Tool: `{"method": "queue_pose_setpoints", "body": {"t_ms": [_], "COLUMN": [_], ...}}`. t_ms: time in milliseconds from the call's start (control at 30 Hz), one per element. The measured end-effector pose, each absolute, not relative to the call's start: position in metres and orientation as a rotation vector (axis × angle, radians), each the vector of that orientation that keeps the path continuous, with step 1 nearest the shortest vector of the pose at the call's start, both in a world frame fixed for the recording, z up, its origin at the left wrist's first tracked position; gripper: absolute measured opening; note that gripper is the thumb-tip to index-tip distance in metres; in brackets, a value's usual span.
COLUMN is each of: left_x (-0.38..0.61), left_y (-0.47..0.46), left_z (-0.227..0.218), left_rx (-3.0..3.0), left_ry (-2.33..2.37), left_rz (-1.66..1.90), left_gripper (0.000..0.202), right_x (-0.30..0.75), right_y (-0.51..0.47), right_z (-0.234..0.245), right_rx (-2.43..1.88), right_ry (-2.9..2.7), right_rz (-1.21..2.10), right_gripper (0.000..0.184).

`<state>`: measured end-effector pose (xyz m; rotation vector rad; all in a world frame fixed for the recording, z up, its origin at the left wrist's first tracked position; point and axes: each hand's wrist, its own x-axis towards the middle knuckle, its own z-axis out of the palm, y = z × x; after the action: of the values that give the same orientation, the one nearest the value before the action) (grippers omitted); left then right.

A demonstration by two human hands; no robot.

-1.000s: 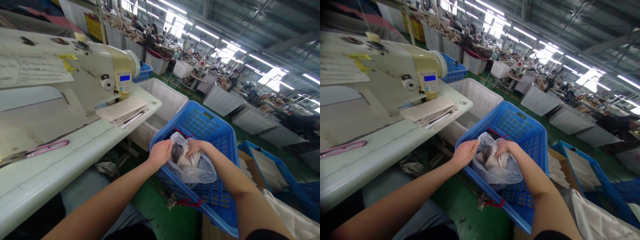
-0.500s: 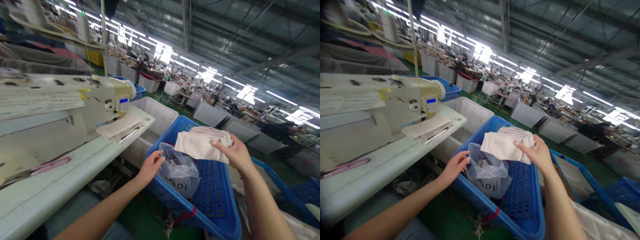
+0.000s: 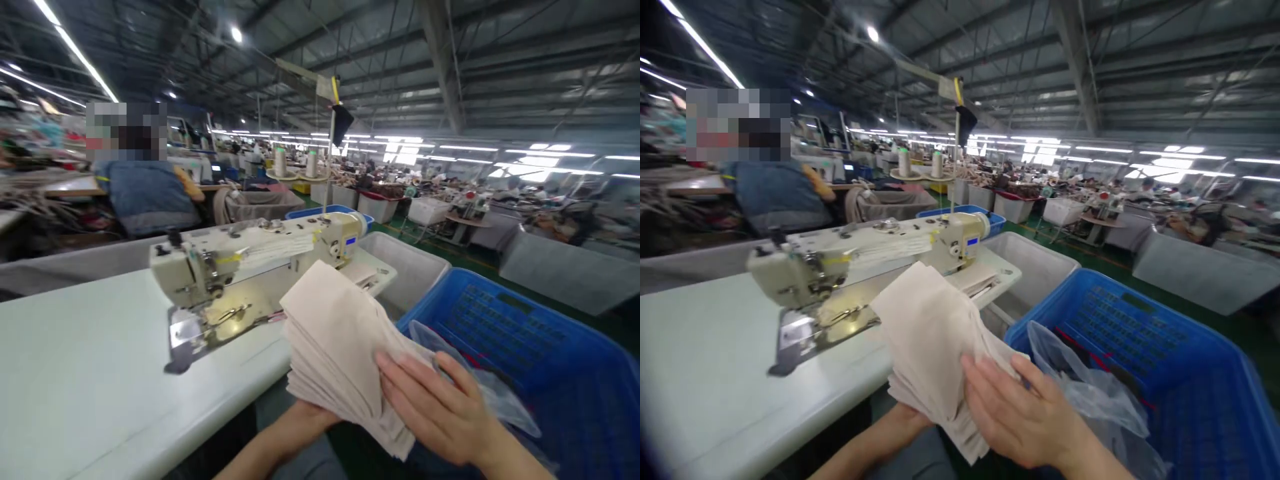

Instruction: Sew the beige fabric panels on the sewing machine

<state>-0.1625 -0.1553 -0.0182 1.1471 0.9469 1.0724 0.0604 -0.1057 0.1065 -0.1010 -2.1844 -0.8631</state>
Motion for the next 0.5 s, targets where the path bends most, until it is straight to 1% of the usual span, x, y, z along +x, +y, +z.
{"method": "queue_pose_setpoints", "body": {"t_ms": [67, 133, 167, 233, 267, 333, 367, 433, 500], "left_x": [-0.178, -0.187, -0.190, -0.197, -0.202, -0.216, -0.224, -0.241, -0.256], "left_y": [-0.176, -0.194, -0.201, -0.208, -0.208, -0.200, -0.193, -0.174, -0.151], "left_z": [-0.017, -0.014, -0.011, -0.003, 0.001, 0.007, 0.009, 0.011, 0.012], "left_rx": [1.178, 1.200, 1.228, 1.361, 1.466, 1.678, 1.756, 1.852, 1.926], "left_ry": [1.006, 1.036, 1.057, 1.167, 1.267, 1.545, 1.687, 1.910, 2.097], "left_rz": [1.098, 1.133, 1.136, 1.100, 1.073, 1.036, 1.041, 1.044, 0.981], "left_gripper": [0.060, 0.058, 0.058, 0.051, 0.043, 0.028, 0.026, 0.033, 0.039], "right_x": [0.049, 0.043, 0.042, 0.039, 0.038, 0.037, 0.036, 0.037, 0.039], "right_y": [-0.105, -0.101, -0.099, -0.094, -0.092, -0.089, -0.088, -0.087, -0.087], "right_z": [0.105, 0.100, 0.098, 0.095, 0.094, 0.094, 0.094, 0.093, 0.089], "right_rx": [-0.030, -0.033, -0.070, -0.216, -0.294, -0.436, -0.507, -0.699, -0.957], "right_ry": [-2.226, -2.279, -2.288, -2.223, -2.166, -2.031, -1.963, -1.836, -1.720], "right_rz": [-0.858, -0.790, -0.718, -0.516, -0.416, -0.261, -0.204, -0.104, 0.024], "right_gripper": [0.034, 0.025, 0.024, 0.034, 0.040, 0.045, 0.045, 0.049, 0.057]}}
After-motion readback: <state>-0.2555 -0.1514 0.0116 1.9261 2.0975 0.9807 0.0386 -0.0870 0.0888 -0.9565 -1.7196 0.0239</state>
